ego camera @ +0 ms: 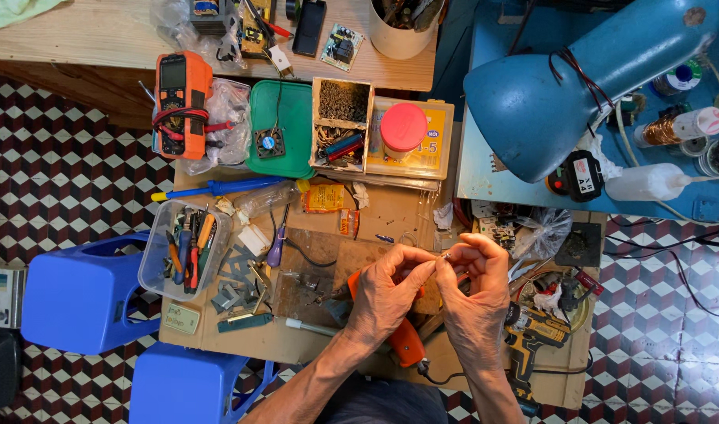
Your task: The person uses a screwdriver to remove a screw from an orange handheld device, then inserts a small metal pin into a hole on the device. The person works at a cluttered workbench with various tools and electronic components.
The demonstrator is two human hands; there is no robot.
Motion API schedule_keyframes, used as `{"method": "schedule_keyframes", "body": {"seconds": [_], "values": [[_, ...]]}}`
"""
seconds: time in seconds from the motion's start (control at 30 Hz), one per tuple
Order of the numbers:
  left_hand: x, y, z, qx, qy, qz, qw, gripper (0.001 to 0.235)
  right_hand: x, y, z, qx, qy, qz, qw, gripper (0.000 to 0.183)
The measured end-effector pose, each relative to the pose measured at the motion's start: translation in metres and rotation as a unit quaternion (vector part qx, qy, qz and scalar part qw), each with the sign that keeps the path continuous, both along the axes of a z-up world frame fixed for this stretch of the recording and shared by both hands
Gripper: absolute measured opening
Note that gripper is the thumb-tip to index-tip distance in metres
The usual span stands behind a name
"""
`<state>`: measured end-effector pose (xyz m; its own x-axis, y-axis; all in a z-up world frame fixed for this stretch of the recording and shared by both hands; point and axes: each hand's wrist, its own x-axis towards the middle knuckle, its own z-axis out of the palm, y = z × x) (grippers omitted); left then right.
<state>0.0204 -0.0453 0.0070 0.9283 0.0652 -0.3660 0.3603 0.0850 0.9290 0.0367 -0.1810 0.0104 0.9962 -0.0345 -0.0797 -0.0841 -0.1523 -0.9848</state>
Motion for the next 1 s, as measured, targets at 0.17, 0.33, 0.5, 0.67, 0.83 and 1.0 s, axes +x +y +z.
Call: {"method": "schedule_keyframes", "body": {"seconds": [0.17, 0.33, 0.5, 0.67, 0.83, 1.0], "values": [[-0.001, 0.003, 0.0, 0.016, -0.005, -0.009, 1.0, 0.016, -0.001, 0.001, 0.002, -0.008, 0.002, 0.005, 1.0, 0.044], [-0.003, 0.004, 0.002, 0.009, 0.018, -0.011, 1.0, 0.017, -0.002, 0.002, 0.003, -0.014, 0.009, 0.007, 1.0, 0.045], [-0.007, 0.02, -0.001, 0.058, -0.048, 0.01, 0.997, 0.02, -0.003, -0.002, 0.0, 0.029, 0.076, -0.027, 0.996, 0.036], [-0.007, 0.062, -0.01, 0.051, -0.029, 0.073, 0.996, 0.024, -0.011, -0.017, -0.011, 0.12, 0.158, -0.083, 0.977, 0.023], [-0.012, 0.065, 0.0, 0.133, -0.017, 0.043, 0.99, 0.021, -0.021, -0.027, -0.024, 0.194, 0.189, -0.097, 0.958, 0.025], [-0.012, 0.049, 0.008, 0.244, -0.14, -0.017, 0.959, 0.015, -0.033, -0.03, -0.035, 0.211, 0.223, -0.109, 0.945, 0.029]]}}
